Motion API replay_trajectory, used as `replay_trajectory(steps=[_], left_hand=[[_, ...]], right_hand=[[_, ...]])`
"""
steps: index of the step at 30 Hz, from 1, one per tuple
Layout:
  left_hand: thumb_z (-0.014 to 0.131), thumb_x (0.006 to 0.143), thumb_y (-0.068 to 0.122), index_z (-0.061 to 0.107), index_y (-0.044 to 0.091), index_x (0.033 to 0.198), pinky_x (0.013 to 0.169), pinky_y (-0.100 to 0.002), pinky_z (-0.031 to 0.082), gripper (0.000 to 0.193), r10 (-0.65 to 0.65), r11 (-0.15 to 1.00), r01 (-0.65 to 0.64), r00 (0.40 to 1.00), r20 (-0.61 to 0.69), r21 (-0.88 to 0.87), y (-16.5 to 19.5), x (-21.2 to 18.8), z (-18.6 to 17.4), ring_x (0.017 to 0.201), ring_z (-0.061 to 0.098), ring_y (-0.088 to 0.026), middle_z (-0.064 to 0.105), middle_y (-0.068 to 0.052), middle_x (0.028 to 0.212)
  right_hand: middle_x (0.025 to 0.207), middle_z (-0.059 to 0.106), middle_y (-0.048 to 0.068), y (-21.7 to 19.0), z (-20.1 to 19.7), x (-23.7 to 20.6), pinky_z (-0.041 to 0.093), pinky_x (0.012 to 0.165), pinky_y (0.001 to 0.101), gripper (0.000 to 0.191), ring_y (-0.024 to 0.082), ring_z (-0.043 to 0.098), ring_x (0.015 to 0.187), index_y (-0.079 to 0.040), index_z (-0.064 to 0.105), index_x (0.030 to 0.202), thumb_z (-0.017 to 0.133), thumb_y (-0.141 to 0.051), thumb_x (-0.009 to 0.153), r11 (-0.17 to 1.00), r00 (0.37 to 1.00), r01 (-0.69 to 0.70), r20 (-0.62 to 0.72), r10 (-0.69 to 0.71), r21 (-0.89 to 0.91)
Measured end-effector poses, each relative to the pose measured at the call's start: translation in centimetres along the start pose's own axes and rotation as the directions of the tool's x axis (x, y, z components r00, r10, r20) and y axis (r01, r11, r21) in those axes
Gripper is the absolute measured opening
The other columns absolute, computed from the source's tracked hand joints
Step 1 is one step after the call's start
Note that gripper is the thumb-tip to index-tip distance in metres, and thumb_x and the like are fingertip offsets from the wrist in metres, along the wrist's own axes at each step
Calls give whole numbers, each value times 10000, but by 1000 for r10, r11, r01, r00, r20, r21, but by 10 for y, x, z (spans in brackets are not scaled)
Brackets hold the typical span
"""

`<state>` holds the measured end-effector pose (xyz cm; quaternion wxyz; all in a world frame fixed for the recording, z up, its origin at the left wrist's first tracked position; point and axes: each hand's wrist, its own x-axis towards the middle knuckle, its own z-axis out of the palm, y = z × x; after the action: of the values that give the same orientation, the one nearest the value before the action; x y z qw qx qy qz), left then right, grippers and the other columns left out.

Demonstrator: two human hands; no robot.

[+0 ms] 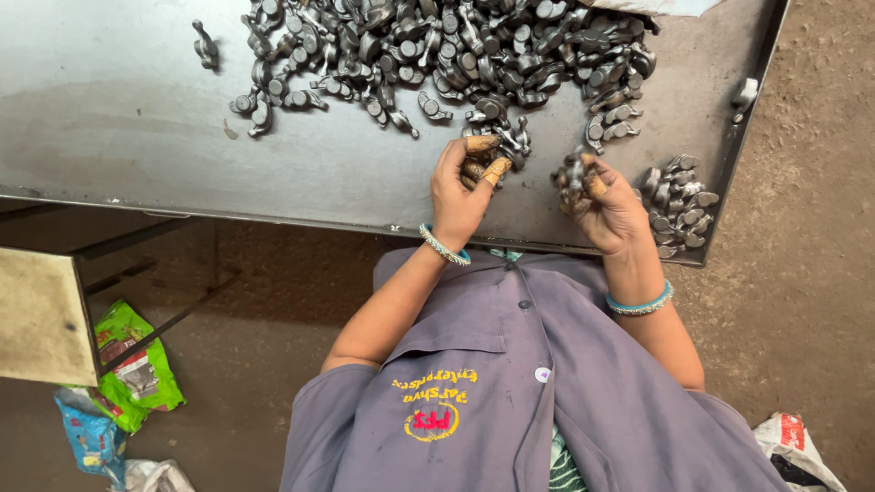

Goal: The person sorts small dark metal castings on a tilted metal sorting table, picking up items by hand, turning them over, and tossing them into separate piles on the table. They repeatedly grab handfuls from the upper pile and redistribute the pieces across the table surface.

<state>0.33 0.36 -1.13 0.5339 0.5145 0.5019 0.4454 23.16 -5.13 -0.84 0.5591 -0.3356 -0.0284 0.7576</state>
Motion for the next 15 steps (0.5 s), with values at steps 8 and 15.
replay_trajectory(steps=[8,15], left_hand=[[792,831,38,705,51,1169,712,-303,501,349,119,983,-112,992,-42,147,3,2,-5,774,600,-181,618,-61,1016],[801,795,57,686,21,1186,776,-369,502,409,143,947,-122,988,-50,296,-1,1,-7,879,603,-281,553,-112,1032]], right_hand=[[1038,673,74,-43,37,20,577,805,315,417,192,688,964,-76,630,1279,795,-2,903,898,975,212,143,-168,-387],[1047,591,173,2,66,33,498,898,437,666,361,579,1027,-25,651,1270,846,36,637,-490,826,276,465,-319,-827]])
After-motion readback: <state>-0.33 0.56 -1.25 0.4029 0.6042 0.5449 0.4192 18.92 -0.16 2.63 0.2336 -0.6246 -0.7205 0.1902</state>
